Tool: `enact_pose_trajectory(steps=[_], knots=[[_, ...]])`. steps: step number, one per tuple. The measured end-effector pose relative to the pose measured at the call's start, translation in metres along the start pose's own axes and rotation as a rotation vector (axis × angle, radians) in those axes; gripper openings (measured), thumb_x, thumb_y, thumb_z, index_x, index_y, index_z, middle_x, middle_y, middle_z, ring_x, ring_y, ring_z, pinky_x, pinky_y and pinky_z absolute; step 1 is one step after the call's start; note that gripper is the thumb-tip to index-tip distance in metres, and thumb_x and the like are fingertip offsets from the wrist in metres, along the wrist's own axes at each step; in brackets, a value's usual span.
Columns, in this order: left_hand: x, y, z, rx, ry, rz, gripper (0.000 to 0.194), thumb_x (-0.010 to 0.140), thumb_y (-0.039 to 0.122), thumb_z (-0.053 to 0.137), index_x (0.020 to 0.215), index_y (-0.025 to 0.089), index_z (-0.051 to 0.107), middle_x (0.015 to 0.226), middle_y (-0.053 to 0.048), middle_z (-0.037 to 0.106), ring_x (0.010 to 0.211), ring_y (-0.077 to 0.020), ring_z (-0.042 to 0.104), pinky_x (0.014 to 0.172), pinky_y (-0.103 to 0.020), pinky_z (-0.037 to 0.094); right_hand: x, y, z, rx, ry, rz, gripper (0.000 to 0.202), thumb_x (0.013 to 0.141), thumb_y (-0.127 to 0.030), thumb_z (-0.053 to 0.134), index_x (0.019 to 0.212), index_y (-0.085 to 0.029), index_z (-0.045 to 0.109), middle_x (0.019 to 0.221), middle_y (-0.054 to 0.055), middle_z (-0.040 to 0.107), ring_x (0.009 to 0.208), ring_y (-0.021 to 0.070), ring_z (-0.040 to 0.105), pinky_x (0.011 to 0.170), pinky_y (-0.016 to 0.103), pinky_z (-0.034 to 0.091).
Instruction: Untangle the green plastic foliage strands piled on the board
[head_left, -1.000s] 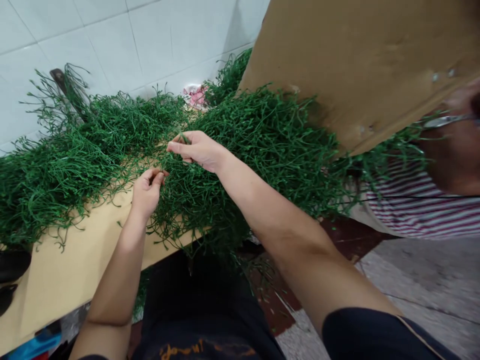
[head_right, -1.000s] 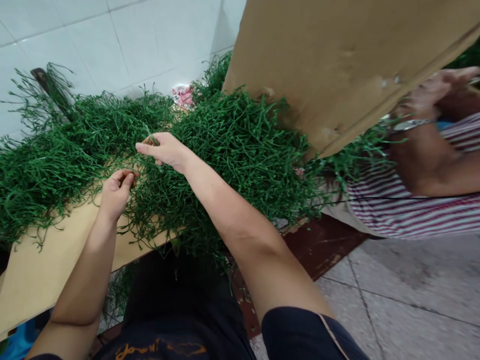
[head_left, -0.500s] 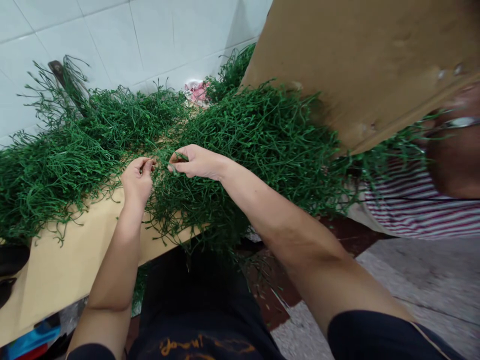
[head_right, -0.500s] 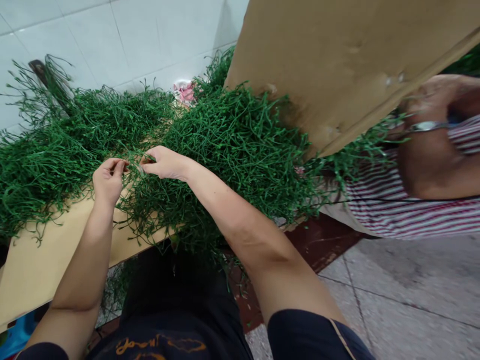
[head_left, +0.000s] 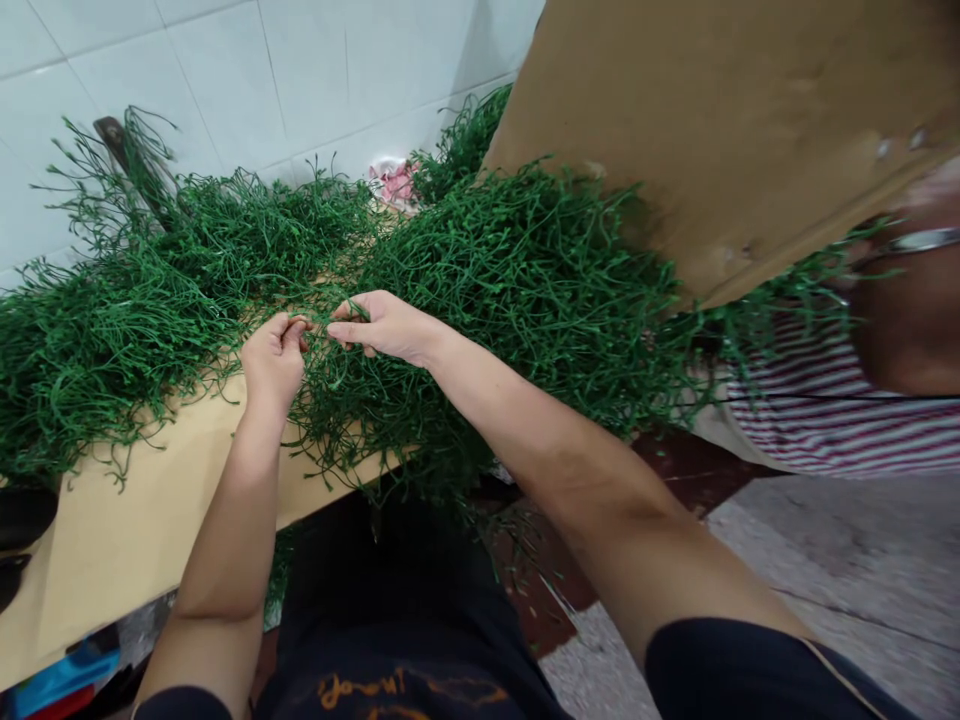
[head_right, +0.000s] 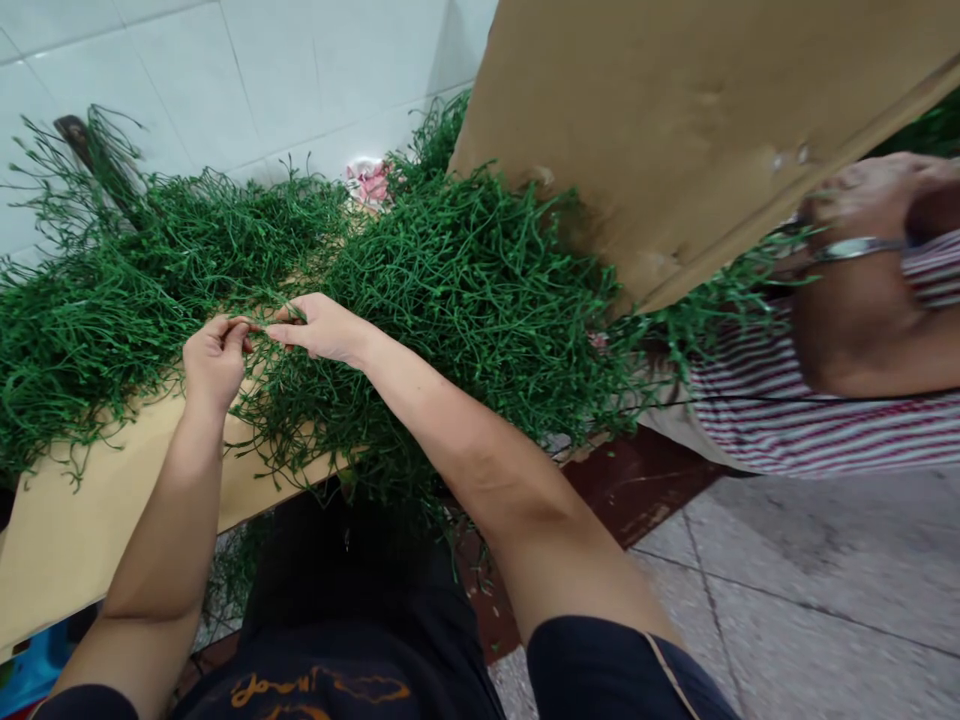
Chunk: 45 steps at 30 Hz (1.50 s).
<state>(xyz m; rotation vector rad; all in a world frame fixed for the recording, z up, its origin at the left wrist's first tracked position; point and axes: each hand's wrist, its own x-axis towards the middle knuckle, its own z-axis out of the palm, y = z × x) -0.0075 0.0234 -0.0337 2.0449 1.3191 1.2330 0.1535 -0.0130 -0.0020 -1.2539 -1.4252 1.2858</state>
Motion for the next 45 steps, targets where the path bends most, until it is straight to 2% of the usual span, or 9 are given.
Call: enact_pose_trajectory(steps=[10, 17, 21, 23, 27, 31, 37, 40, 45], knots=[[0.023, 0.005, 0.0, 0.524, 0.027, -0.018, 0.023, 0.082, 0.023, 0.043, 0.08, 0.022, 0.066, 0.076, -0.003, 0.067, 0.076, -0.0182, 0.058, 0.063, -0.027, 0.035, -0.012, -0.005, -0.002, -0.602, 0.08, -0.159, 0.024, 0.087, -0.022, 0.049, 0.065, -0.014, 0.052, 0.055, -0.004, 0.042, 0.054, 0.0074, 0.035, 0.058, 0.025, 0.026], [0.043, 0.013, 0.006, 0.576, -0.006, -0.011, 0.023, 0.083, 0.025, 0.042, 0.079, 0.023, 0.065, 0.079, -0.003, 0.068, 0.077, -0.0183, 0.058, 0.062, -0.027, 0.034, -0.032, -0.01, -0.004, -0.664, 0.125, -0.107, 0.027, 0.09, -0.024, 0.042, 0.064, -0.017, 0.044, 0.058, -0.003, 0.042, 0.057, 0.0091, 0.037, 0.06, 0.026, 0.027], [0.057, -0.006, -0.003, 0.579, 0.066, -0.161, 0.02, 0.079, 0.022, 0.045, 0.073, 0.021, 0.064, 0.076, -0.005, 0.066, 0.074, -0.0207, 0.057, 0.062, -0.029, 0.033, -0.051, -0.018, -0.007, -0.568, 0.095, -0.164, 0.031, 0.088, -0.024, 0.044, 0.058, -0.017, 0.042, 0.054, -0.003, 0.039, 0.055, 0.0083, 0.036, 0.058, 0.025, 0.027], [0.06, -0.022, -0.014, 0.546, 0.098, -0.309, 0.017, 0.075, 0.017, 0.048, 0.066, 0.02, 0.062, 0.069, -0.005, 0.062, 0.068, -0.0194, 0.054, 0.06, -0.029, 0.032, -0.059, -0.019, -0.016, -0.456, 0.089, -0.193, 0.032, 0.087, -0.023, 0.045, 0.056, -0.017, 0.044, 0.052, -0.003, 0.038, 0.052, 0.0075, 0.035, 0.056, 0.024, 0.027], [0.053, -0.038, -0.022, 0.18, 0.018, -0.271, 0.015, 0.075, 0.019, 0.049, 0.067, 0.018, 0.062, 0.052, 0.001, 0.05, 0.051, -0.0131, 0.044, 0.054, -0.026, 0.032, -0.053, -0.009, -0.041, -0.33, 0.307, -0.089, 0.027, 0.087, -0.021, 0.043, 0.061, -0.017, 0.05, 0.045, -0.007, 0.028, 0.042, 0.0063, 0.024, 0.048, 0.025, 0.02], [0.043, -0.026, -0.014, -0.132, -0.058, -0.175, 0.013, 0.073, 0.022, 0.051, 0.068, 0.016, 0.062, 0.048, 0.003, 0.047, 0.046, -0.0097, 0.04, 0.05, -0.023, 0.031, -0.034, 0.005, -0.047, -0.465, 0.416, -0.099, 0.018, 0.084, -0.023, 0.049, 0.074, -0.014, 0.06, 0.051, -0.004, 0.04, 0.047, 0.0079, 0.031, 0.051, 0.025, 0.025], [0.033, -0.006, -0.015, -0.209, -0.032, -0.117, 0.011, 0.071, 0.022, 0.054, 0.07, 0.016, 0.062, 0.057, 0.001, 0.056, 0.048, -0.0082, 0.044, 0.05, -0.022, 0.036, -0.024, 0.004, -0.042, -0.636, 0.592, -0.212, 0.027, 0.082, -0.028, 0.055, 0.101, -0.012, 0.065, 0.087, 0.008, 0.059, 0.075, 0.0158, 0.051, 0.076, 0.03, 0.038], [0.027, 0.001, -0.012, -0.217, -0.044, -0.087, 0.012, 0.072, 0.023, 0.054, 0.072, 0.015, 0.063, 0.061, 0.0, 0.059, 0.05, -0.0083, 0.046, 0.052, -0.022, 0.038, -0.018, 0.0, -0.033, -0.561, 0.505, -0.247, 0.03, 0.083, -0.034, 0.053, 0.097, -0.011, 0.065, 0.088, 0.008, 0.061, 0.076, 0.0156, 0.052, 0.076, 0.03, 0.039], [0.02, 0.006, -0.004, -0.203, -0.112, -0.04, 0.014, 0.074, 0.023, 0.051, 0.072, 0.017, 0.063, 0.052, 0.002, 0.051, 0.047, -0.0086, 0.043, 0.05, -0.022, 0.036, -0.002, -0.003, -0.009, -0.309, 0.143, -0.282, 0.016, 0.082, -0.027, 0.055, 0.083, -0.012, 0.059, 0.073, 0.002, 0.059, 0.064, 0.009, 0.046, 0.065, 0.024, 0.037]])
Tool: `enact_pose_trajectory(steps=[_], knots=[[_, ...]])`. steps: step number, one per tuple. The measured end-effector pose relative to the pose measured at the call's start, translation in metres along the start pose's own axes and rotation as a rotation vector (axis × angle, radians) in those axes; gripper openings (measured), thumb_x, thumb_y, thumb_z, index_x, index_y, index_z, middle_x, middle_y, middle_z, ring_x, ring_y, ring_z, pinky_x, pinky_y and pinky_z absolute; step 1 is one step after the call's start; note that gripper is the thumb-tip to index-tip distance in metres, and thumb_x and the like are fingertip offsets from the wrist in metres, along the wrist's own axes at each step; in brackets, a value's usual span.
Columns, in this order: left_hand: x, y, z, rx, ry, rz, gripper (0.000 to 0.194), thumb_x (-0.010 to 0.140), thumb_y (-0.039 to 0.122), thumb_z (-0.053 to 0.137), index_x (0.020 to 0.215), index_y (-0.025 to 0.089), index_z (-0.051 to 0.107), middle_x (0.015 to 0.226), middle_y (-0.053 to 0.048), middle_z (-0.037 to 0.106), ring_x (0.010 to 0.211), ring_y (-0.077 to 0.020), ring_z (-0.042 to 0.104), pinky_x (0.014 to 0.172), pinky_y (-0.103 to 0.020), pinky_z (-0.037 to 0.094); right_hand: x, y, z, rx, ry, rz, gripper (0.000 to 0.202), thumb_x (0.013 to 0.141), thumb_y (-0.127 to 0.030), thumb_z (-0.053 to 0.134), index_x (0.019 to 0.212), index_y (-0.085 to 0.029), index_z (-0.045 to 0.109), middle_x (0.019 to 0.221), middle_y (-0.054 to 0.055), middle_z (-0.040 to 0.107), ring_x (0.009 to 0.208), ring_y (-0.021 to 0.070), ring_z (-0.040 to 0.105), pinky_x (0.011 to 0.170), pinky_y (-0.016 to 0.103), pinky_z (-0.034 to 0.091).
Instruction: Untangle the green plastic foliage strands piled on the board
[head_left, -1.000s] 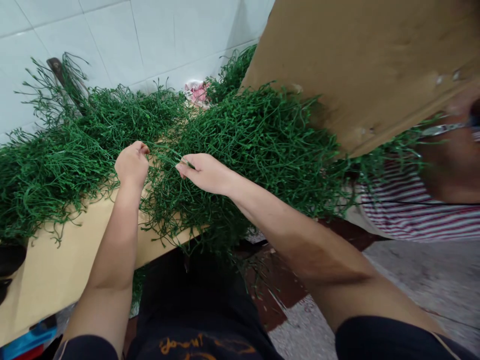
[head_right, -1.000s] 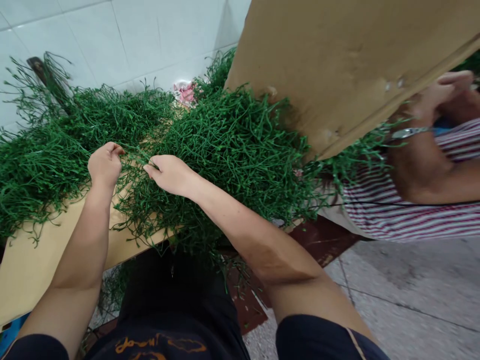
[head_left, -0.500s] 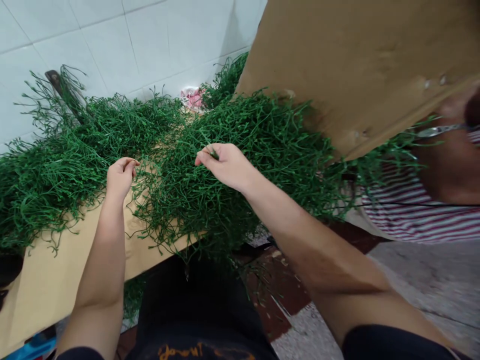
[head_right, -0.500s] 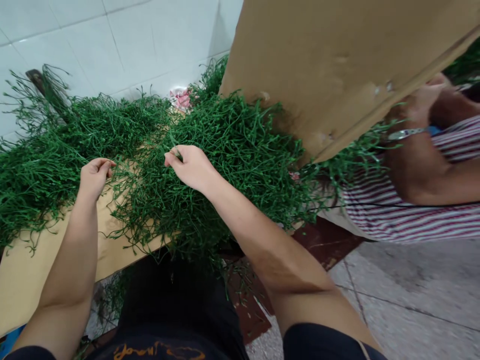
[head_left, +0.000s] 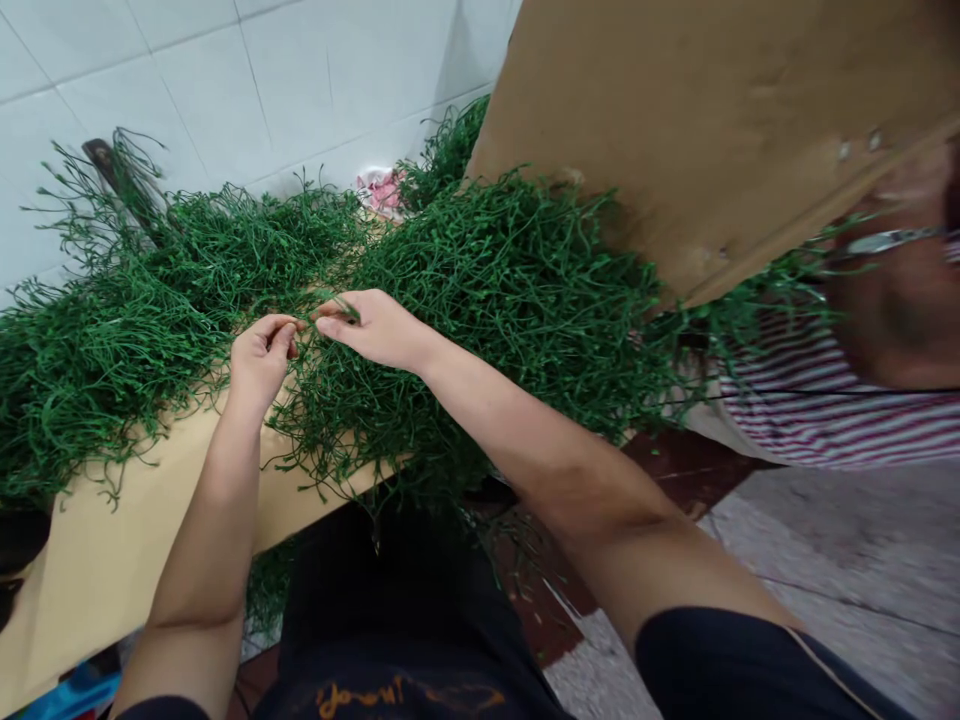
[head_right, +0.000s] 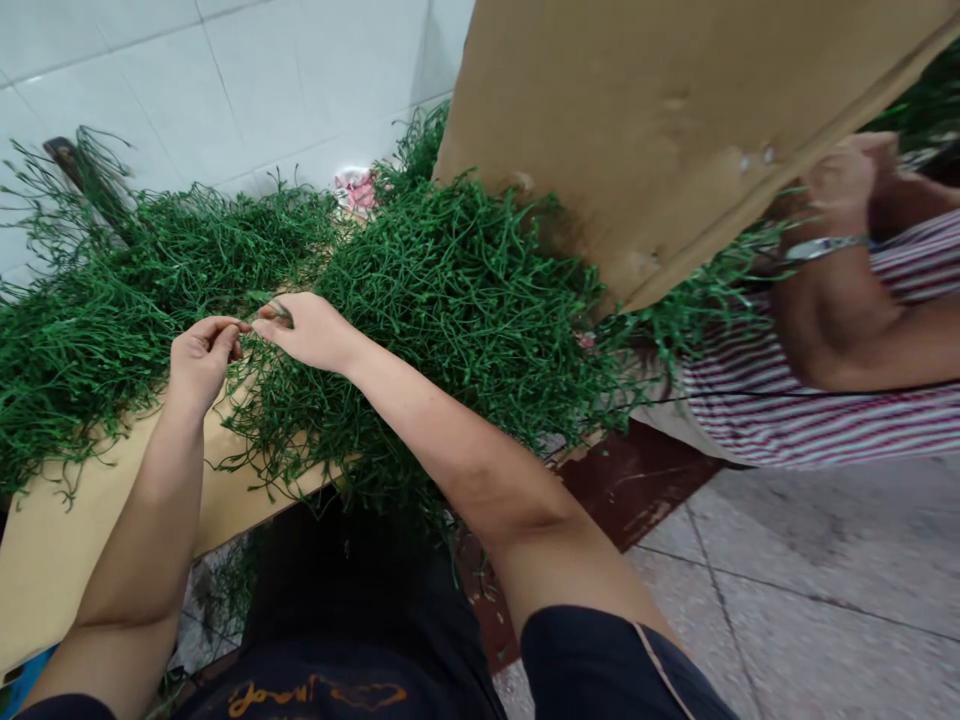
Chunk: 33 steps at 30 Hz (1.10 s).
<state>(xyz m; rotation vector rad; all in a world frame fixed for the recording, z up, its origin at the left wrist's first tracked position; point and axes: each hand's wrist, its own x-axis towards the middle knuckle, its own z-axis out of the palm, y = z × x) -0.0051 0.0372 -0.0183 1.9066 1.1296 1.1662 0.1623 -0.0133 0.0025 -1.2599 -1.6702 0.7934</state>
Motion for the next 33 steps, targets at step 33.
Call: enact_pose_trajectory(steps=[33], knots=[[0.001, -0.001, 0.004, 0.168, -0.051, 0.025, 0.029, 0.076, 0.033, 0.058, 0.096, 0.016, 0.069, 0.1, -0.009, 0.069, 0.089, -0.0184, 0.063, 0.083, -0.032, 0.048, -0.007, -0.008, -0.033, 0.709, 0.018, 0.312, 0.038, 0.092, -0.047, 0.041, 0.085, -0.013, 0.058, 0.059, -0.005, 0.038, 0.042, 0.0022, 0.029, 0.039, 0.017, 0.027]])
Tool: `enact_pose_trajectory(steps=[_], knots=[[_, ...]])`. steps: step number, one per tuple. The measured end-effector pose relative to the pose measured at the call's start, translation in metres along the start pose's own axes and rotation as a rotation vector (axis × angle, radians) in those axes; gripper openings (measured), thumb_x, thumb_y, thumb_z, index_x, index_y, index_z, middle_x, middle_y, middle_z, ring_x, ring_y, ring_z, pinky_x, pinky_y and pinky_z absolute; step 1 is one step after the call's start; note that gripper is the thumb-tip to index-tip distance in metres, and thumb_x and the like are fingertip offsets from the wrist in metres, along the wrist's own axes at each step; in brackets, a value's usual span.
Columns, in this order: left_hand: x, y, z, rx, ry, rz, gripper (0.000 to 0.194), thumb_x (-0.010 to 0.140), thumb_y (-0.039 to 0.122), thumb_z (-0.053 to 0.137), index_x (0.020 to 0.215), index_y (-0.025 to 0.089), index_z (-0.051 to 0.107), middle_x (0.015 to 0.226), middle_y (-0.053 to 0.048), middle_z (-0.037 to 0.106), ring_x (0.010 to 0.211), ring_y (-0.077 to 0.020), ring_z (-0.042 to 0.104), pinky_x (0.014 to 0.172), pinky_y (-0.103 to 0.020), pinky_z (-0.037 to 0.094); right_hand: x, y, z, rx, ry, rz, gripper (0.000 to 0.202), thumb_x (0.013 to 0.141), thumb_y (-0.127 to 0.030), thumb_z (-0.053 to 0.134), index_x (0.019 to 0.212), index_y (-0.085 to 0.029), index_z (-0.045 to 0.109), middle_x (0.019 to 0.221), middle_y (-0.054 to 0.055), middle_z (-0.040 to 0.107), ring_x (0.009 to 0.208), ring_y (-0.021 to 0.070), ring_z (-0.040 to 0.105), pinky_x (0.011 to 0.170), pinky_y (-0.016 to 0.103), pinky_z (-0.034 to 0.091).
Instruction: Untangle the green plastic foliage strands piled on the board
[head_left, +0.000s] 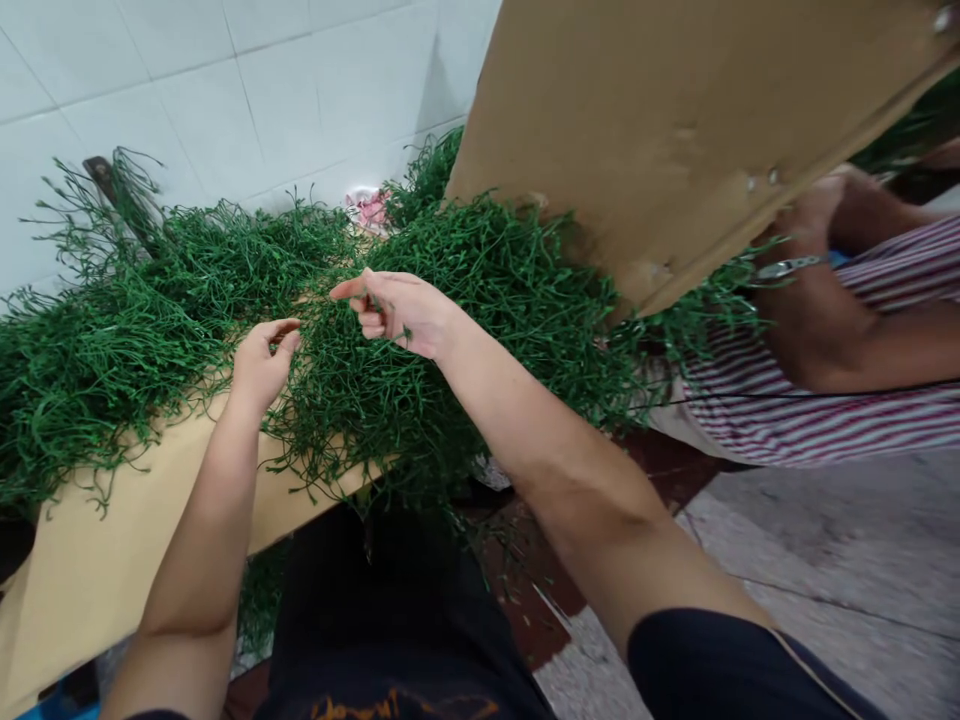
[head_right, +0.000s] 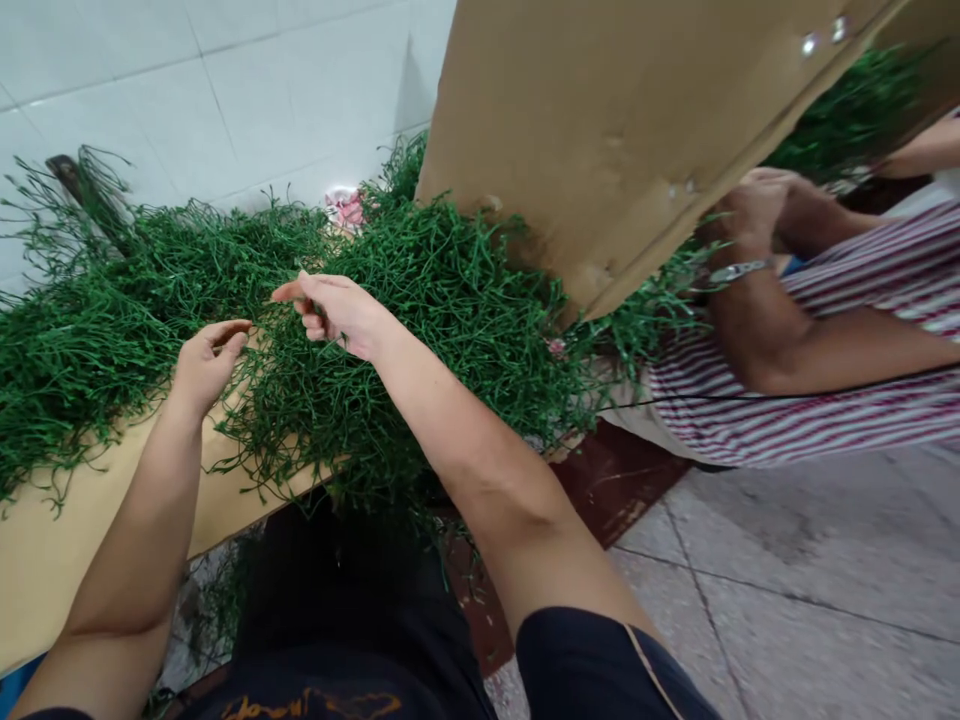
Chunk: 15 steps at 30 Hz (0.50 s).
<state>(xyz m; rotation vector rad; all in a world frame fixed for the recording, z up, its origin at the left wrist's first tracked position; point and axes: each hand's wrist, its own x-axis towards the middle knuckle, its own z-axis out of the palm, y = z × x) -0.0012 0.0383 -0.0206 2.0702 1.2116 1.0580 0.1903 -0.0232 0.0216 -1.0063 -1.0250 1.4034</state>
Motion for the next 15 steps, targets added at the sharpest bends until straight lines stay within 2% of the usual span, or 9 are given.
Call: enact_pose_trajectory(steps=[3, 6, 9, 11, 15], knots=[[-0.004, 0.018, 0.002, -0.317, -0.062, -0.035, 0.037, 0.077, 0.043, 0.06, 0.101, 0.015, 0.067, 0.101, -0.009, 0.07, 0.09, -0.0173, 0.064, 0.08, -0.029, 0.05, -0.004, 0.003, 0.002, 0.033, -0.085, -0.002, 0.033, 0.095, -0.034, 0.038, 0.086, -0.012, 0.061, 0.062, -0.003, 0.046, 0.047, 0.0028, 0.039, 0.044, 0.016, 0.035], [-0.004, 0.035, 0.006, -0.519, -0.142, -0.104, 0.044, 0.078, 0.051, 0.058, 0.106, 0.017, 0.063, 0.1, -0.008, 0.07, 0.089, -0.0155, 0.065, 0.076, -0.027, 0.051, -0.007, 0.007, 0.006, -0.06, -0.16, -0.006, 0.029, 0.094, -0.025, 0.04, 0.081, -0.011, 0.063, 0.061, -0.002, 0.049, 0.048, 0.0029, 0.043, 0.046, 0.016, 0.037], [-0.001, 0.044, 0.009, -0.656, -0.172, -0.14, 0.037, 0.083, 0.05, 0.055, 0.101, 0.019, 0.063, 0.1, -0.005, 0.07, 0.084, -0.0127, 0.066, 0.071, -0.025, 0.052, -0.008, 0.009, 0.009, -0.202, -0.23, -0.013, 0.028, 0.091, -0.019, 0.044, 0.071, -0.009, 0.062, 0.057, -0.003, 0.048, 0.045, 0.0015, 0.04, 0.044, 0.015, 0.033], [0.002, 0.047, 0.01, -0.732, -0.13, -0.164, 0.026, 0.084, 0.043, 0.056, 0.092, 0.019, 0.064, 0.096, -0.003, 0.071, 0.078, -0.0099, 0.066, 0.065, -0.021, 0.051, -0.007, 0.01, 0.01, -0.289, -0.249, -0.019, 0.026, 0.09, -0.016, 0.047, 0.069, -0.008, 0.06, 0.054, -0.005, 0.047, 0.042, 0.0007, 0.038, 0.043, 0.015, 0.031], [0.01, 0.047, 0.004, -0.898, 0.055, -0.2, 0.019, 0.083, 0.038, 0.06, 0.082, 0.019, 0.062, 0.075, 0.002, 0.069, 0.061, -0.0043, 0.063, 0.053, -0.014, 0.047, -0.005, 0.015, 0.009, -0.362, -0.22, -0.021, 0.009, 0.085, -0.01, 0.052, 0.079, -0.009, 0.059, 0.052, -0.007, 0.046, 0.039, 0.0011, 0.037, 0.04, 0.016, 0.027]])
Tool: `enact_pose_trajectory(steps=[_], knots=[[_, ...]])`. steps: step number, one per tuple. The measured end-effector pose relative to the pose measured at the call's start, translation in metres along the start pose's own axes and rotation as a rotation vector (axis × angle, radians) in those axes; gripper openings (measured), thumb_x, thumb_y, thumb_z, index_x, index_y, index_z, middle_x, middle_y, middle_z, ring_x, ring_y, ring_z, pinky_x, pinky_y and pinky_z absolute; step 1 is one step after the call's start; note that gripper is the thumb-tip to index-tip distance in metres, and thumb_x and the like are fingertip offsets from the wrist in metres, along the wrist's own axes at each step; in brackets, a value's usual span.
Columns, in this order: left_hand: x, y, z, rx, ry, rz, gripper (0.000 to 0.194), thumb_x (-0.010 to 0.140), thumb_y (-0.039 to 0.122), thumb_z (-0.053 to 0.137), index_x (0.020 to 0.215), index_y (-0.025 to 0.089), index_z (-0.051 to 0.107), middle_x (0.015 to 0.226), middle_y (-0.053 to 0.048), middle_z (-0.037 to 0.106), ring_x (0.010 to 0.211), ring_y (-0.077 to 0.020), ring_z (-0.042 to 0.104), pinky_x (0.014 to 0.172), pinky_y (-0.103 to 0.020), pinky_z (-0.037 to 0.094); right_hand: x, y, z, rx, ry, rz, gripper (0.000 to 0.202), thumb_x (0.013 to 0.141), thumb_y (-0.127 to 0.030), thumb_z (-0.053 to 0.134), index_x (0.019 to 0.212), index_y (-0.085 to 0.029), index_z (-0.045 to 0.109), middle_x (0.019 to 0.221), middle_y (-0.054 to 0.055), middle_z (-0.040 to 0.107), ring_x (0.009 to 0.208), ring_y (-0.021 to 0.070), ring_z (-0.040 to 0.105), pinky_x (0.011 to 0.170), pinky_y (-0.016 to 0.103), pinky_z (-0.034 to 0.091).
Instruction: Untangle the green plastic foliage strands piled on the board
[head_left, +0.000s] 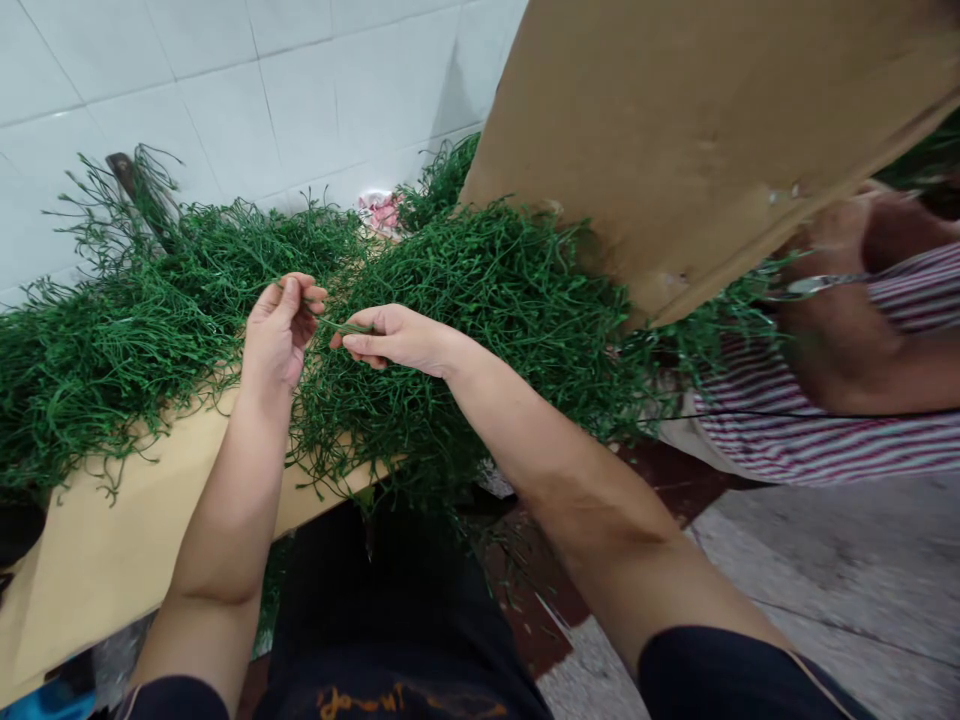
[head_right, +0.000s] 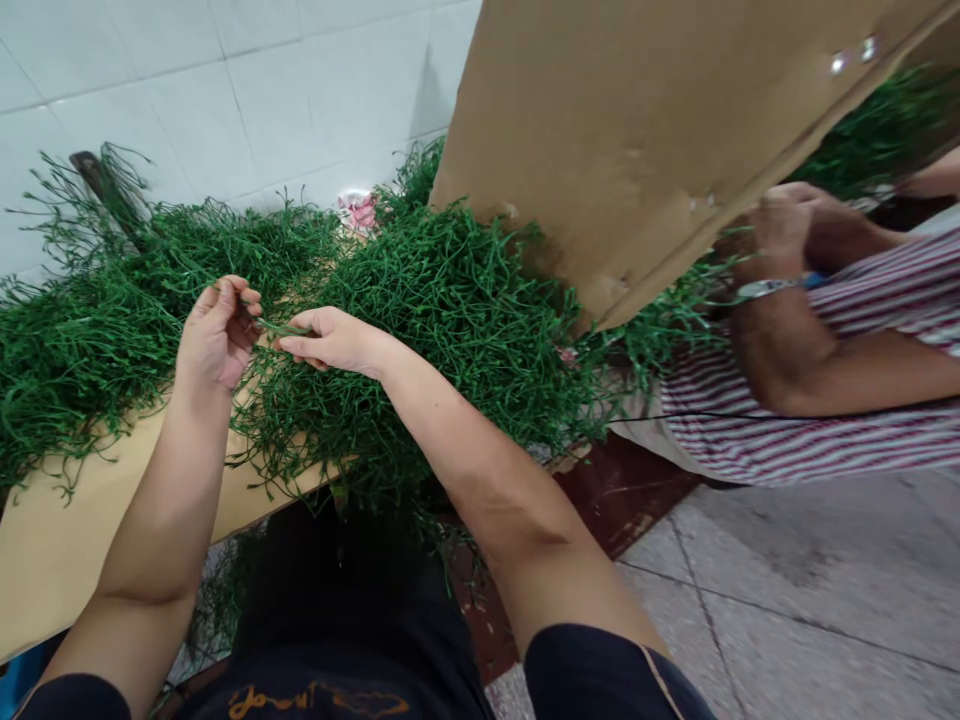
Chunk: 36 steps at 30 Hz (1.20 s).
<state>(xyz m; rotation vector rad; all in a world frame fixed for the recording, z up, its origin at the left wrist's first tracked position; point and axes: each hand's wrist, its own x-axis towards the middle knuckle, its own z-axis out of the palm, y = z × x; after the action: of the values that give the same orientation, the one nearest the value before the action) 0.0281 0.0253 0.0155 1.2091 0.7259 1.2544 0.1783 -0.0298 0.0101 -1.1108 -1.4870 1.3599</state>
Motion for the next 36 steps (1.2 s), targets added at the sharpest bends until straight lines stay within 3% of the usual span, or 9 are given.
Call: enact_pose_trajectory(steps=[4, 9, 12, 15, 18, 22, 29, 33, 36], knots=[[0.012, 0.01, -0.02, -0.22, 0.106, -0.004, 0.017, 0.085, 0.037, 0.057, 0.08, 0.021, 0.063, 0.065, 0.006, 0.067, 0.051, -0.0016, 0.059, 0.045, -0.011, 0.042, -0.002, 0.01, -0.003, 0.069, 0.077, -0.009, 0.007, 0.085, -0.012, 0.052, 0.083, -0.009, 0.058, 0.049, -0.008, 0.04, 0.039, 0.0011, 0.03, 0.038, 0.016, 0.021], [0.018, 0.017, -0.044, -0.28, 0.126, -0.012, 0.021, 0.087, 0.041, 0.052, 0.082, 0.025, 0.064, 0.068, 0.006, 0.069, 0.054, -0.0011, 0.062, 0.044, -0.01, 0.041, -0.009, 0.019, -0.006, 0.045, 0.129, -0.105, 0.018, 0.086, -0.014, 0.051, 0.07, -0.009, 0.058, 0.048, -0.008, 0.037, 0.039, 0.0004, 0.027, 0.04, 0.017, 0.017], [0.015, 0.018, -0.047, -0.316, 0.17, -0.037, 0.025, 0.09, 0.04, 0.048, 0.081, 0.024, 0.065, 0.066, 0.006, 0.069, 0.053, -0.0008, 0.061, 0.043, -0.009, 0.04, -0.011, 0.023, -0.007, 0.026, 0.114, -0.153, 0.02, 0.086, -0.021, 0.053, 0.07, -0.01, 0.058, 0.049, -0.007, 0.038, 0.041, 0.0011, 0.03, 0.041, 0.017, 0.02], [0.012, 0.019, -0.047, -0.358, 0.215, -0.08, 0.03, 0.093, 0.039, 0.041, 0.082, 0.023, 0.064, 0.064, 0.005, 0.069, 0.051, -0.0018, 0.061, 0.042, -0.009, 0.04, -0.012, 0.025, -0.007, 0.011, 0.072, -0.179, 0.028, 0.082, -0.037, 0.059, 0.07, -0.011, 0.057, 0.05, -0.007, 0.039, 0.043, 0.0018, 0.033, 0.042, 0.017, 0.023], [0.014, 0.019, -0.051, -0.352, 0.19, -0.089, 0.032, 0.092, 0.042, 0.04, 0.083, 0.023, 0.064, 0.067, 0.004, 0.07, 0.053, -0.0029, 0.062, 0.043, -0.01, 0.041, -0.013, 0.027, -0.008, -0.024, 0.05, -0.19, 0.041, 0.076, -0.052, 0.061, 0.068, -0.012, 0.056, 0.051, -0.006, 0.039, 0.045, 0.0023, 0.033, 0.043, 0.018, 0.023], [0.015, 0.017, -0.059, -0.297, 0.184, -0.061, 0.032, 0.093, 0.042, 0.04, 0.09, 0.022, 0.064, 0.077, 0.001, 0.072, 0.064, -0.0056, 0.066, 0.048, -0.012, 0.045, -0.02, 0.029, -0.008, -0.083, 0.017, -0.178, 0.047, 0.074, -0.06, 0.059, 0.067, -0.013, 0.056, 0.052, -0.005, 0.04, 0.047, 0.0032, 0.034, 0.045, 0.019, 0.025], [0.002, 0.011, -0.051, -0.119, 0.192, -0.032, 0.013, 0.088, 0.026, 0.052, 0.094, 0.02, 0.062, 0.077, 0.001, 0.073, 0.06, -0.0061, 0.066, 0.048, -0.012, 0.048, -0.032, 0.029, -0.016, -0.16, 0.109, -0.13, 0.042, 0.073, -0.055, 0.061, 0.066, -0.014, 0.058, 0.053, -0.003, 0.043, 0.05, 0.0052, 0.039, 0.05, 0.021, 0.031], [-0.008, 0.006, -0.038, 0.018, 0.128, -0.039, 0.021, 0.083, 0.035, 0.058, 0.091, 0.016, 0.064, 0.076, -0.002, 0.073, 0.059, -0.0076, 0.066, 0.049, -0.014, 0.048, -0.033, 0.028, -0.018, -0.08, 0.26, -0.085, 0.03, 0.069, -0.043, 0.068, 0.072, -0.014, 0.062, 0.069, 0.001, 0.057, 0.061, 0.0068, 0.049, 0.058, 0.021, 0.04], [-0.012, 0.003, -0.031, 0.073, 0.081, -0.048, 0.036, 0.083, 0.048, 0.054, 0.091, 0.015, 0.066, 0.079, -0.004, 0.074, 0.063, -0.0086, 0.067, 0.052, -0.015, 0.048, -0.032, 0.026, -0.015, 0.048, 0.305, -0.077, 0.032, 0.065, -0.042, 0.071, 0.08, -0.015, 0.062, 0.077, 0.002, 0.061, 0.066, 0.0071, 0.054, 0.061, 0.021, 0.043]])
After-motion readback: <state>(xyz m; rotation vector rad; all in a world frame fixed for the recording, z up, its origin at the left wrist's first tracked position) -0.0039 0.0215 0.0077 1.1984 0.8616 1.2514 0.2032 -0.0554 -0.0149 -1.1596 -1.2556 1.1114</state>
